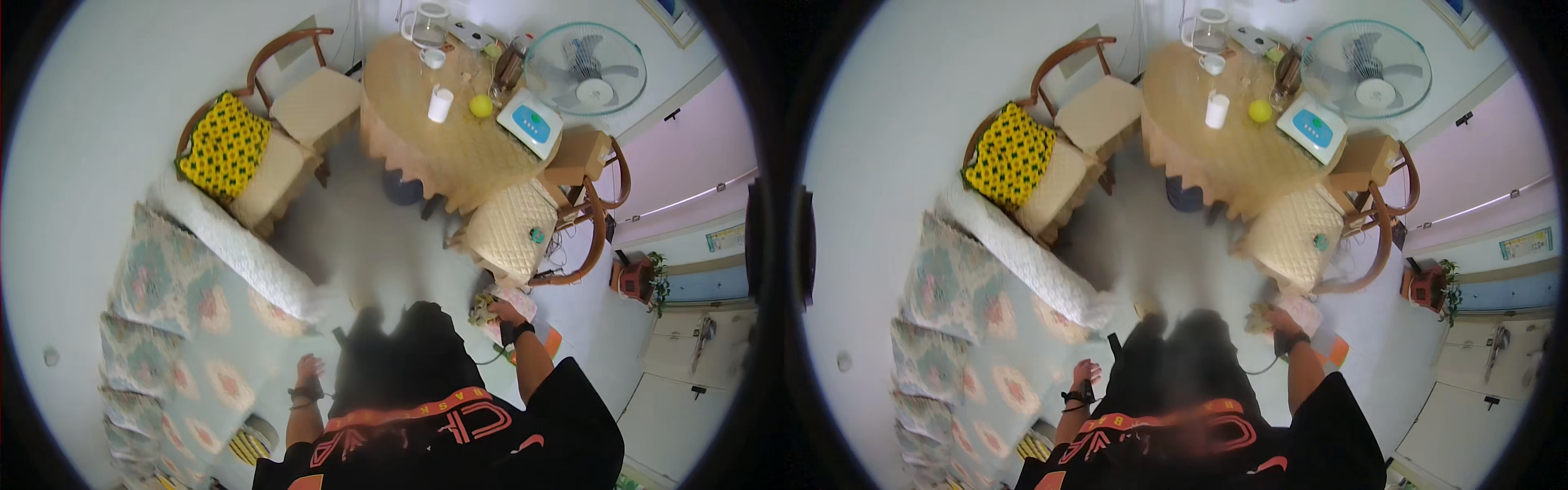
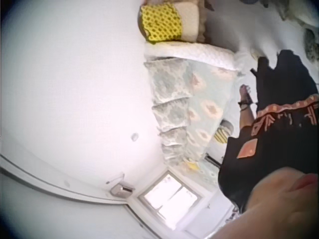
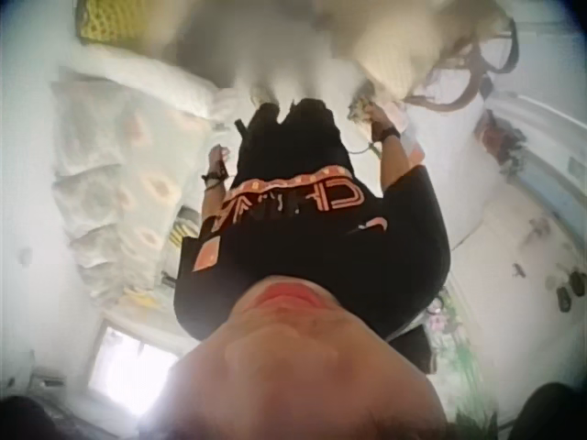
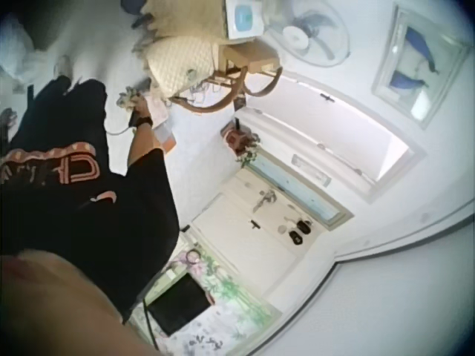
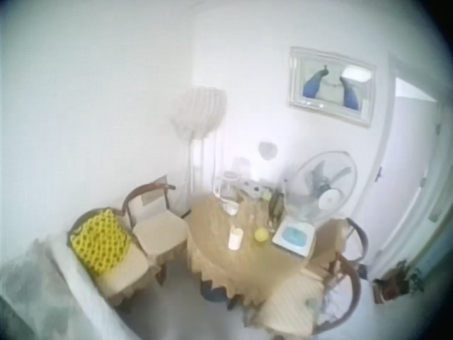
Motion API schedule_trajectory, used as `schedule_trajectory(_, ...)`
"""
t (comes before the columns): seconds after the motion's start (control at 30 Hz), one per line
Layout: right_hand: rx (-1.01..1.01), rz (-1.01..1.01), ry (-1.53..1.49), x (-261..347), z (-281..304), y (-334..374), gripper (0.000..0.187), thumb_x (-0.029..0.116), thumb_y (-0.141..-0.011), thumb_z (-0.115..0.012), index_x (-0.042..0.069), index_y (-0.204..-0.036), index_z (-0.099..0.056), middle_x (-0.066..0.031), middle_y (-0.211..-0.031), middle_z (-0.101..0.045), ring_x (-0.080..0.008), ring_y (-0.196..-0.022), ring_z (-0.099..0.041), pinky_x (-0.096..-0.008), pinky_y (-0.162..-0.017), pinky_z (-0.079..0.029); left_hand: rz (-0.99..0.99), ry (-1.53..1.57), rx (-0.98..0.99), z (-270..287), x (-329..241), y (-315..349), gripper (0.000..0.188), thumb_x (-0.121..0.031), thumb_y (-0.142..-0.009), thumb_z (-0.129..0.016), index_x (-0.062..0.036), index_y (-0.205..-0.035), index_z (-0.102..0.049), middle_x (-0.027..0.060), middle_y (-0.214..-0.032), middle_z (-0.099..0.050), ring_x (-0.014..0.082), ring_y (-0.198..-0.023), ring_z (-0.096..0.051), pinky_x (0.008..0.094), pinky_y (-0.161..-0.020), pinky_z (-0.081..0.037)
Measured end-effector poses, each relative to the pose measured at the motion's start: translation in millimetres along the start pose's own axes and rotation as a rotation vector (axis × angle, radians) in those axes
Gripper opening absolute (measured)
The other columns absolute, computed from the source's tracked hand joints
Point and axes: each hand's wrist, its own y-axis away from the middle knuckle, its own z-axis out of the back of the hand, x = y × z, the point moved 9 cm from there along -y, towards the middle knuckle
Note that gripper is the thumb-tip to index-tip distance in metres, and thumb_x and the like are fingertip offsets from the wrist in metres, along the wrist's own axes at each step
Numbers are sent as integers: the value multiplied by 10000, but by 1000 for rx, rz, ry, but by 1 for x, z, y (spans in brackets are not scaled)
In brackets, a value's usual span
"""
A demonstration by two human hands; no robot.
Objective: The person walks to a balcony, takes a white cloth, and places it onto a blue plastic hanger by hand before hanging it on a laundry rack alongside other drying clothes.
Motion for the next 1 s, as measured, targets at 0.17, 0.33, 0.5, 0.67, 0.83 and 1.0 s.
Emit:
schedule_trajectory(0.17,-119,1,-172,-5,2,-48,290,76,-769,-561,6,-1050,-582,-110,-879,-648,-225,-690,-636,-331,-523,-531,-18,165,386,-23,-199,-119,265,-132,-908,-465,-99,-1171,-481,135,-962,-613,243,-720,-604,331,-538,-474)
schedule_trajectory(0.33,-194,-167,-107,-50,28,-88,385,142,-808,-537,76,-1187,-555,-59,-979,-657,-175,-803,-634,-300,-546,-498,-140,-248,272,-87,-359,-201,190,-83,-861,-558,-114,-1040,-501,54,-808,-570,135,-625,-534,287,-507,-433)
schedule_trajectory(0.5,-219,-168,-327,-46,7,-132,386,129,-817,-546,71,-1198,-537,-76,-953,-655,-188,-763,-630,-317,-510,-488,105,150,748,-198,-427,-231,126,-237,-920,-504,-127,-980,-505,44,-824,-533,208,-681,-523,388,-512,-430)
schedule_trajectory(0.67,-256,-209,-426,-1,5,-166,263,105,-812,-562,73,-1072,-586,-83,-977,-654,-212,-803,-630,-361,-542,-508,-185,-193,357,-276,-520,-249,141,-215,-927,-487,-99,-988,-539,59,-803,-541,230,-702,-540,397,-513,-435)
schedule_trajectory(0.83,-274,-68,-511,54,-11,-184,324,69,-785,-497,3,-1098,-540,-112,-893,-634,-231,-692,-616,-323,-499,-466,-470,-471,240,-393,-660,-277,191,-190,-919,-482,-23,-976,-555,85,-718,-554,198,-692,-553,354,-577,-458)
schedule_trajectory(1.0,-313,94,-622,118,-52,-182,449,70,-774,-494,56,-1223,-492,-112,-992,-642,-216,-733,-635,-298,-487,-468,-1357,-1038,152,-552,-818,-258,321,-178,-821,-580,8,-1078,-527,219,-967,-563,384,-935,-529,440,-829,-435)
